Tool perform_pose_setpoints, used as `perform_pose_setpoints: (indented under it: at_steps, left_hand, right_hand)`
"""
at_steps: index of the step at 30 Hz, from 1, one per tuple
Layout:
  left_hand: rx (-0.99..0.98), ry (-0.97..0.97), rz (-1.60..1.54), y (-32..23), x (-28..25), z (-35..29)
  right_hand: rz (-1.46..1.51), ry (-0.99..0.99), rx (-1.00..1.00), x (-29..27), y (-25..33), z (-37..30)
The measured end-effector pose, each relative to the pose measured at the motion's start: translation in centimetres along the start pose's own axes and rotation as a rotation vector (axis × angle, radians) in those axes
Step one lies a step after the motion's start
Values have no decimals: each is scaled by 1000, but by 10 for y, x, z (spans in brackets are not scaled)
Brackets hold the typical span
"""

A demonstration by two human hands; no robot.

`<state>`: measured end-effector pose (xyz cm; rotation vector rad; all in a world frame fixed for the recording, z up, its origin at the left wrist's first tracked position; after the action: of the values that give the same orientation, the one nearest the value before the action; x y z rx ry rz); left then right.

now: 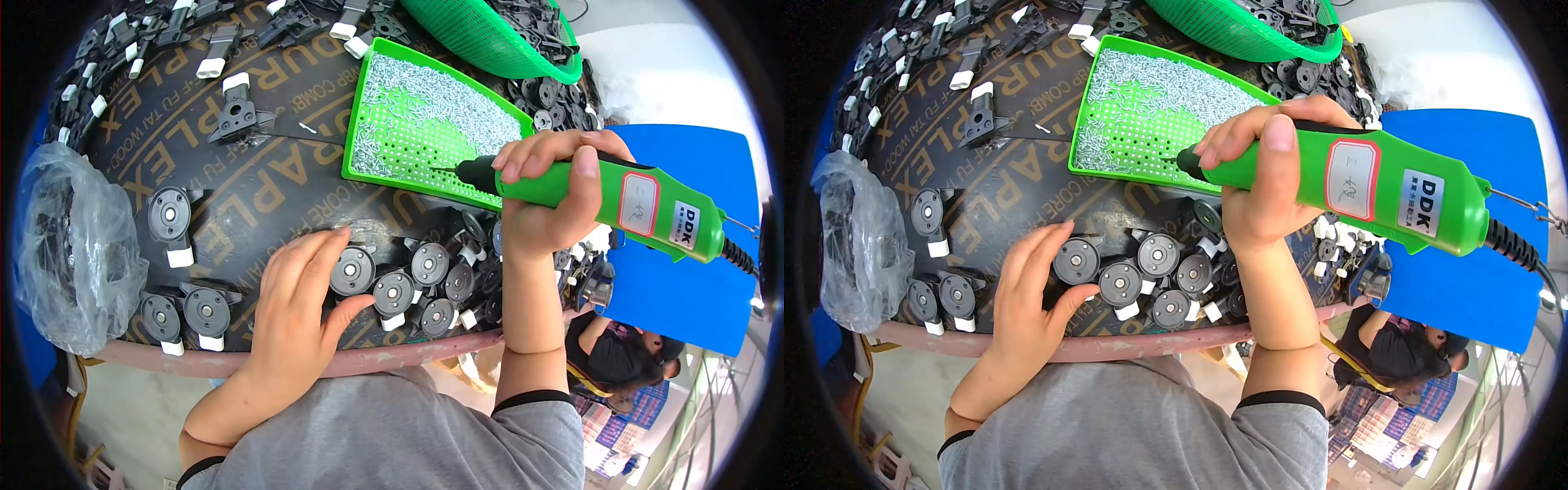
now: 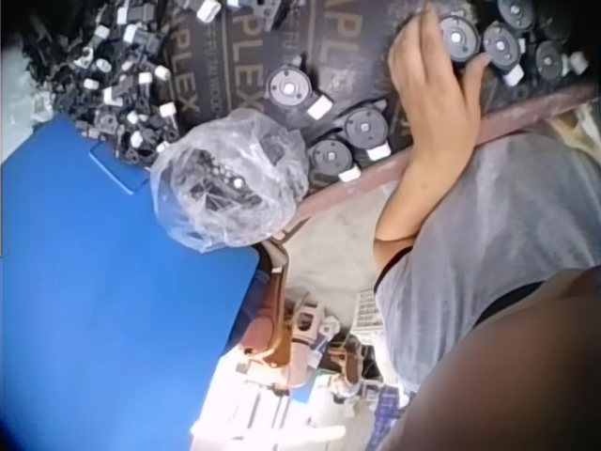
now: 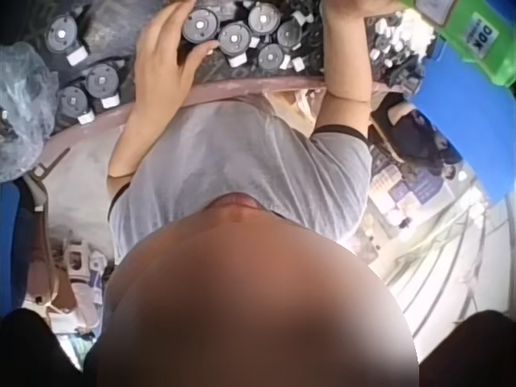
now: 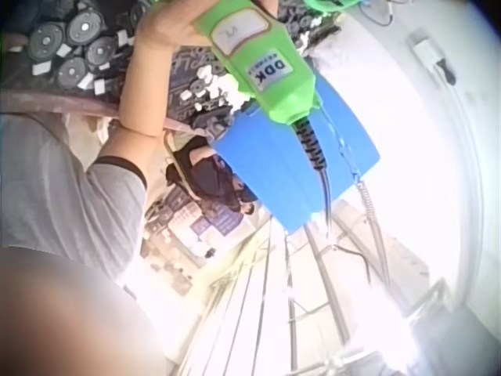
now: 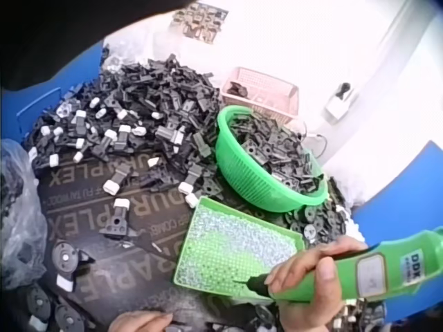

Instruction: Assembling small electric motors using an electric screwdriver to fasten screws into the motor casing.

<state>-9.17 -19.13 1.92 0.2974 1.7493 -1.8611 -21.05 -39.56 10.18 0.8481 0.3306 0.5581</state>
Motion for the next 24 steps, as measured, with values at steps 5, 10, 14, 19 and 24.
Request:
perform_pose_setpoints:
  at_steps: [5, 10, 14, 19, 24]
  left_hand:
    - [20, -13, -29, 0, -1, -1]
    - [10, -37, -60, 1, -2, -5]
    - [18, -65, -9, 0, -7, -5]
    - [11, -48, 7, 1, -4, -2]
    - [18, -81, -4, 5, -5, -6]
  right_hand:
    - [-3, 19, -16, 3, 2, -3]
    - [5, 20, 1, 5, 4, -2]
    - [159, 74, -28, 5, 40, 2]
    - [165, 356, -5, 61, 94, -12]
    - [198, 588, -42, 85, 76, -29]
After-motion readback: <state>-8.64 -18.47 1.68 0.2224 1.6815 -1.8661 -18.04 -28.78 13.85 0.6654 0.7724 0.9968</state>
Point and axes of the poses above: each hand's wrist, its own z-axis towards the middle knuckle, its own x-axis out of the palm, y = z × x, the point moved 4 cm from there along z, towards the middle knuckle, and after that the axes turned 8 degrees about y, right-handed, at the moved point
